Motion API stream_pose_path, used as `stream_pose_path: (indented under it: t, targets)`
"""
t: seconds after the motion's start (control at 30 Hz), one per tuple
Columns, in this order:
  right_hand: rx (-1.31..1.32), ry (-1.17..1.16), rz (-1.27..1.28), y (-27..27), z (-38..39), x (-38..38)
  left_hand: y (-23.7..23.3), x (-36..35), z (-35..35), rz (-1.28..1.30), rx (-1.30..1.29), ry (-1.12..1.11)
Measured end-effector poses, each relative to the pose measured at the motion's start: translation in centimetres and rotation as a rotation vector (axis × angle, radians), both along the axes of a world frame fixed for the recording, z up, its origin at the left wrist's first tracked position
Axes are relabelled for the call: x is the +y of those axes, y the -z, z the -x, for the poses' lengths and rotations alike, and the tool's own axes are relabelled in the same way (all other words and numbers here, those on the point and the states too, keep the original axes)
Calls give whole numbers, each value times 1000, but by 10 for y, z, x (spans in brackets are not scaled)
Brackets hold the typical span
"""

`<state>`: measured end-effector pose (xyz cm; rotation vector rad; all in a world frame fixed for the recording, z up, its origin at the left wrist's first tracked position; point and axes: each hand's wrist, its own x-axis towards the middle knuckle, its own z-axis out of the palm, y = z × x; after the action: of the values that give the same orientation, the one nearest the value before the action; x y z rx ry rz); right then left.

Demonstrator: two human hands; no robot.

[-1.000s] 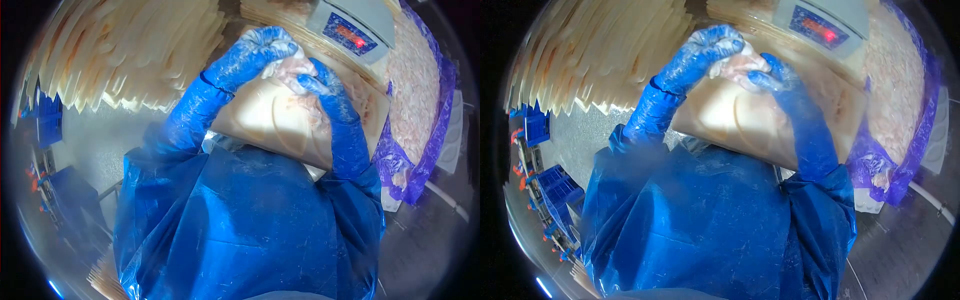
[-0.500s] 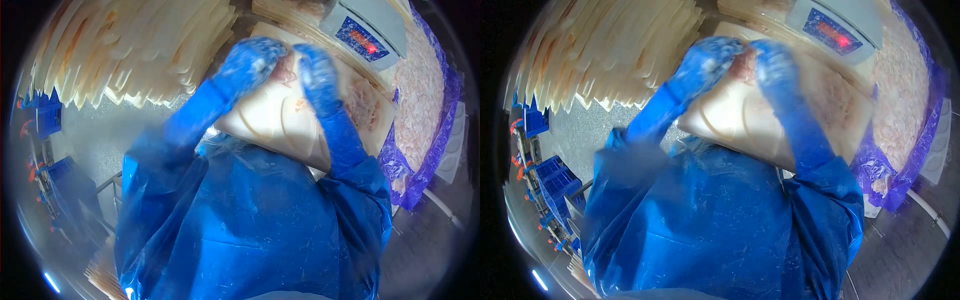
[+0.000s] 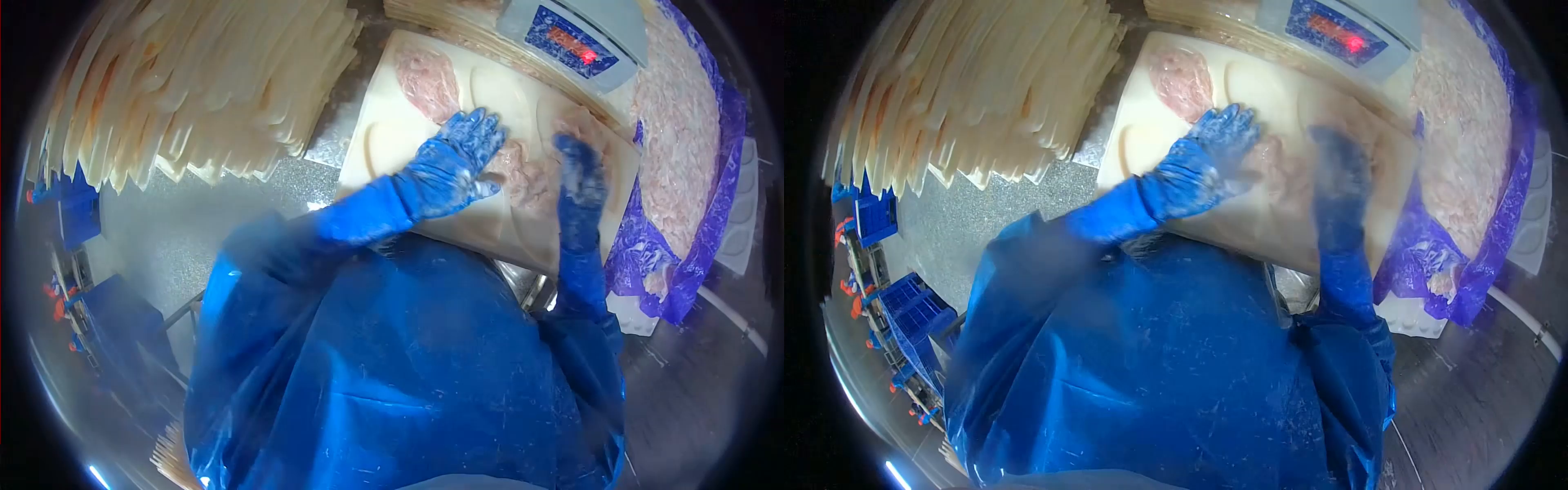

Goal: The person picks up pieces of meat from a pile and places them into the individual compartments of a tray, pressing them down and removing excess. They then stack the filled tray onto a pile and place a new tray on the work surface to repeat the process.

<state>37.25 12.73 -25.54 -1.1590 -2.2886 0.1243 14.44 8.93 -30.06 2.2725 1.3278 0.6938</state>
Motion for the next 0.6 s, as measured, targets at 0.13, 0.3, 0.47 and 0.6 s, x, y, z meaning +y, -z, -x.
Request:
stream_pose_path:
  t: [0.13,0.3,0.47,0.6]
  targets:
    - [659,-56,480,5,36,10,-37,30,63,52,-557,-170]
    - [-120,-149,108,38,132,26,1,85,103,-227,110,-199]
    - [-150,-241,98,31,104,8,8,87,102,-267,80,-190]
    - [-330,-177,-124,43,121,22,14,84,102,-260,4,-215]
